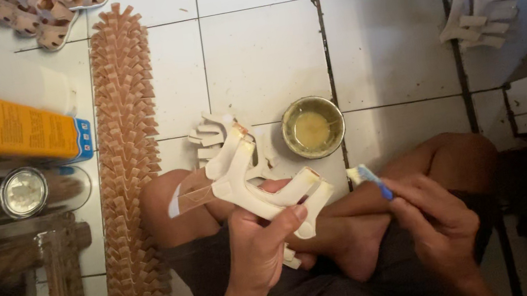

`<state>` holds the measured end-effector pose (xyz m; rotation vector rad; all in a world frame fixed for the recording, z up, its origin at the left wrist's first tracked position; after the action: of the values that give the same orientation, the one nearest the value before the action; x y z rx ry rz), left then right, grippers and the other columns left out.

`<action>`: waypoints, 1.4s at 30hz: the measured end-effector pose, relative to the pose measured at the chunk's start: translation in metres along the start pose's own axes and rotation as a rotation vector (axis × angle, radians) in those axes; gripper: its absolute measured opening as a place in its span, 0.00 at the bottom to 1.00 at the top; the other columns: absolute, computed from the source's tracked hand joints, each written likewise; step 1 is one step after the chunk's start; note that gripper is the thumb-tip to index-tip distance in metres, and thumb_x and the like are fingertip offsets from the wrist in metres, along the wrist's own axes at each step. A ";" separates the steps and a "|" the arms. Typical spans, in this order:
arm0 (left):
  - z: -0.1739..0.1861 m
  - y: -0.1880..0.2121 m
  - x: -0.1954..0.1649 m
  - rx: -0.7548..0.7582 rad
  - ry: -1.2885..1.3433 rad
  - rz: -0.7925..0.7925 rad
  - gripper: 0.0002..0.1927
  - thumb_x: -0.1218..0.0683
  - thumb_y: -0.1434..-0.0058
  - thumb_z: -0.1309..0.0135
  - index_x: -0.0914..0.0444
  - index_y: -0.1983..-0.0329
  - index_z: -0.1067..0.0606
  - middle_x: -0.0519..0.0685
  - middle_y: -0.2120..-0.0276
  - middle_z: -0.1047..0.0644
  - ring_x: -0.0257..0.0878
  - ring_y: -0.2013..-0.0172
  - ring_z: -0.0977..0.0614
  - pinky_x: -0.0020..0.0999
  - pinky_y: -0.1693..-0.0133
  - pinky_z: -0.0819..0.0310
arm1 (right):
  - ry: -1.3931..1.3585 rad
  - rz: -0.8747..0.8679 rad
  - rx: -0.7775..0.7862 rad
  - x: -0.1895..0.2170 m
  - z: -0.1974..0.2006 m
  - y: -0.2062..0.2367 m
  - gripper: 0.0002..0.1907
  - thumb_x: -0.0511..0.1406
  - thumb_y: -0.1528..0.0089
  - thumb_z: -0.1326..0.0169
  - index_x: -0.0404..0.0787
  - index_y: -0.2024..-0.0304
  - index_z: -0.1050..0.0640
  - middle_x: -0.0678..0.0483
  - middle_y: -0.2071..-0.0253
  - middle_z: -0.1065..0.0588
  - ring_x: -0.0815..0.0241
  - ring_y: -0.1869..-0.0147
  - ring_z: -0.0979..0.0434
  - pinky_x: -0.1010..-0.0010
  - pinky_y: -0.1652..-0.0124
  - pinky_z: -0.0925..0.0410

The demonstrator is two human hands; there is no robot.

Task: The person sits on the floor and applies glue with a toothbrush onto cut leather shoe components, dipping the brush into a bowl of glue and spreading it along the edges of each piece, then sets finished pieces aside and picks up the next component.

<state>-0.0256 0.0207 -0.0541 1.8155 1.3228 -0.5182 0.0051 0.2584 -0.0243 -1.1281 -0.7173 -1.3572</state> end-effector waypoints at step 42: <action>0.001 0.001 0.002 0.002 -0.029 -0.036 0.19 0.67 0.44 0.41 0.75 0.48 0.25 0.55 0.57 0.19 0.37 0.58 0.18 0.33 0.55 0.22 | 0.141 -0.070 0.055 -0.026 -0.002 -0.021 0.13 0.27 0.37 0.43 0.32 0.50 0.18 0.53 0.67 0.26 0.66 0.66 0.28 0.76 0.67 0.35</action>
<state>-0.0238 0.0206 -0.0559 1.7817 1.3381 -0.5630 -0.0194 0.2689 -0.0442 -0.9616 -0.6925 -1.4517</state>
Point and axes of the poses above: each hand's wrist, its own y-axis away from the middle knuckle, its own z-axis out of the back of the hand, x = y × z, the point moved 6 cm from there along -y, towards the middle knuckle
